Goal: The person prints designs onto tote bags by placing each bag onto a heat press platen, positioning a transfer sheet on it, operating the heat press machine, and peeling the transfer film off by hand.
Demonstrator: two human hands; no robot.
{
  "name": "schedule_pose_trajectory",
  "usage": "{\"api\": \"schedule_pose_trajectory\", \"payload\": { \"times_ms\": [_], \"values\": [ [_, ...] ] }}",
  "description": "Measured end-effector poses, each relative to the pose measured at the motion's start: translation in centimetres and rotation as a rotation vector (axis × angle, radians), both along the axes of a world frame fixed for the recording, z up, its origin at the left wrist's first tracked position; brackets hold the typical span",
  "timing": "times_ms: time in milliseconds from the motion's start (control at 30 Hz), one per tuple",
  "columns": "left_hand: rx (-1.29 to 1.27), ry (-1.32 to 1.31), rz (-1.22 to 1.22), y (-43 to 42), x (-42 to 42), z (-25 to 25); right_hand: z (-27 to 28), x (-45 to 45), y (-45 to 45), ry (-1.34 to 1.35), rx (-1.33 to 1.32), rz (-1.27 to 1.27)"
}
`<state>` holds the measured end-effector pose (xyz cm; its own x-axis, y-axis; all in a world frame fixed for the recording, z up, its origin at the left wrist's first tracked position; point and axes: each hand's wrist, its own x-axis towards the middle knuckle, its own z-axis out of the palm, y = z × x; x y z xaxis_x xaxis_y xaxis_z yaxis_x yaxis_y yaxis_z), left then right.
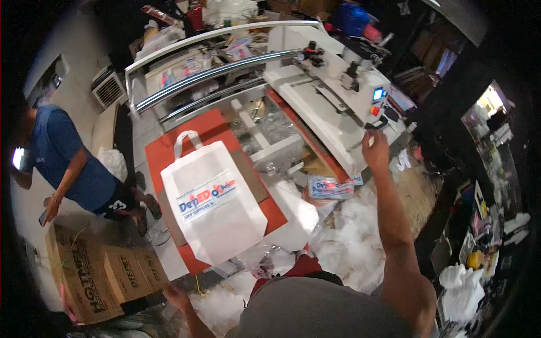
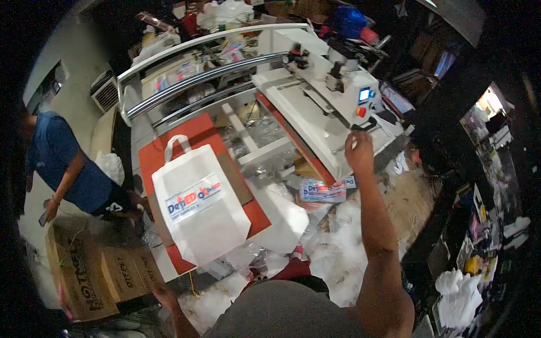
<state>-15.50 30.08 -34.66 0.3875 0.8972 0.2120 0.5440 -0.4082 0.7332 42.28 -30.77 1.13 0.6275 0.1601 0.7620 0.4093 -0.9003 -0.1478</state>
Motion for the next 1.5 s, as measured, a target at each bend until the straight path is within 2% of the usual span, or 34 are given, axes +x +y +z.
{"api": "schedule_pose_trajectory", "payload": {
  "times_ms": [33, 67, 100, 133, 167, 200, 233, 267, 300, 333, 367, 433, 467, 567, 633, 667, 700, 767, 900, 967, 1000, 1067, 1167, 1300, 1367, 1467, 1500],
  "values": [
    [-0.013, 0.081, 0.004, -2.5, -1.5, 2.4, 1.0, 1.1, -1.4, -0.011, -0.044, -0.026],
    [-0.005, 0.511, 0.008, -2.5, -2.7, 0.7, 0.7, 3.2, -3.1, -0.088, -0.122, -0.016],
    [0.092, 0.792, -0.076, -2.7, -6.4, -3.9, -0.4, 5.2, -4.6, -0.164, -0.197, 0.003],
    [0.218, 1.05, -0.173, -3.1, -9.2, -7.1, -1.2, 5.9, -5.1, -0.162, -0.197, 0.02],
    [0.434, 1.15, -0.367, -4.6, -11.1, -7.5, -1.9, 6.7, -5.1, -0.032, -0.289, -0.045],
    [0.256, 1.05, -0.433, -5.6, -12.4, -8.1, -2.3, 7.7, -4.9, 0.092, -0.384, -0.102],
    [0.079, 0.938, -0.484, -7.0, -13.2, -8.3, -2.2, 9.0, -4.6, 0.27, -0.365, -0.168],
    [-0.14, 0.948, -0.531, -8.0, -13.1, -7.9, -2.4, 10.6, -4.3, 0.45, -0.351, -0.227],
    [-0.361, 0.945, -0.571, -9.1, -13.5, -7.0, -3.0, 11.6, -4.0, 0.458, -0.341, -0.33],
    [-0.317, 0.822, -0.575, -10.1, -14.6, -7.5, -3.0, 11.0, -3.1, 0.39, -0.293, -0.402],
    [-0.268, 0.703, -0.578, -11.0, -15.7, -8.0, -2.9, 10.4, -2.6, 0.339, -0.365, -0.412],
    [-0.517, 0.753, -0.357, -13.2, -13.1, -1.8, -2.1, 10.0, -2.2, 0.414, -0.361, -0.361],
    [-0.528, 0.756, -0.327, -13.3, -13.2, -1.0, -1.9, 9.2, -1.9, 0.412, -0.373, -0.334],
    [-0.415, 0.753, -0.527, -13.5, -14.1, -1.9, -1.5, 6.8, 0.6, 0.426, -0.374, -0.356],
    [-0.001, 0.936, -0.869, -12.3, -15.5, -6.7, -1.6, 5.2, 2.2, 0.414, -0.364, -0.311],
    [0.018, 0.764, -0.72, -12.1, -16.3, -10.9, -1.7, 4.4, 2.9, 0.4, -0.353, -0.282],
    [0.014, 0.763, -0.714, -12.2, -15.5, -9.9, -1.9, 3.5, 3.5, 0.397, -0.356, -0.275],
    [0.137, 0.865, -0.901, -12.0, -12.4, -8.4, -2.7, 1.8, 5.0, 0.283, -0.364, -0.135],
    [0.114, 0.776, -0.747, -13.4, -7.3, -8.4, 0.2, -3.4, 9.1, 0.433, -0.303, 0.087],
    [-0.44, 0.655, -0.469, -14.9, -4.4, -5.9, 0.7, -4.2, 9.4, 0.511, -0.139, 0.301],
    [-0.442, 0.653, -0.451, -15.9, -3.4, -5.3, 1.4, -4.6, 9.6, 0.531, -0.141, 0.332],
    [-0.686, 0.393, -0.259, -18.0, -2.2, -4.1, 1.3, -5.7, 10.6, 0.602, -0.118, 0.439],
    [-0.806, 0.411, -0.221, -20.9, -1.9, -5.1, 2.4, -8.2, 13.7, 0.66, -0.22, 0.59],
    [-0.727, 0.412, -0.17, -27.7, -1.8, -3.9, 0.9, -9.0, 16.6, 0.613, -0.271, 0.89],
    [-0.738, 0.447, -0.017, -32.3, -1.8, -3.1, 0.7, -9.5, 18.1, 0.61, -0.245, 1.085],
    [-0.79, 0.38, 0.069, -39.9, -2.6, -3.1, 0.5, -11.0, 20.8, 0.548, -0.317, 1.208],
    [-0.682, 0.489, -0.092, -42.1, -3.3, -3.8, 0.4, -11.6, 21.8, 0.522, -0.317, 1.249]
  ]
}}
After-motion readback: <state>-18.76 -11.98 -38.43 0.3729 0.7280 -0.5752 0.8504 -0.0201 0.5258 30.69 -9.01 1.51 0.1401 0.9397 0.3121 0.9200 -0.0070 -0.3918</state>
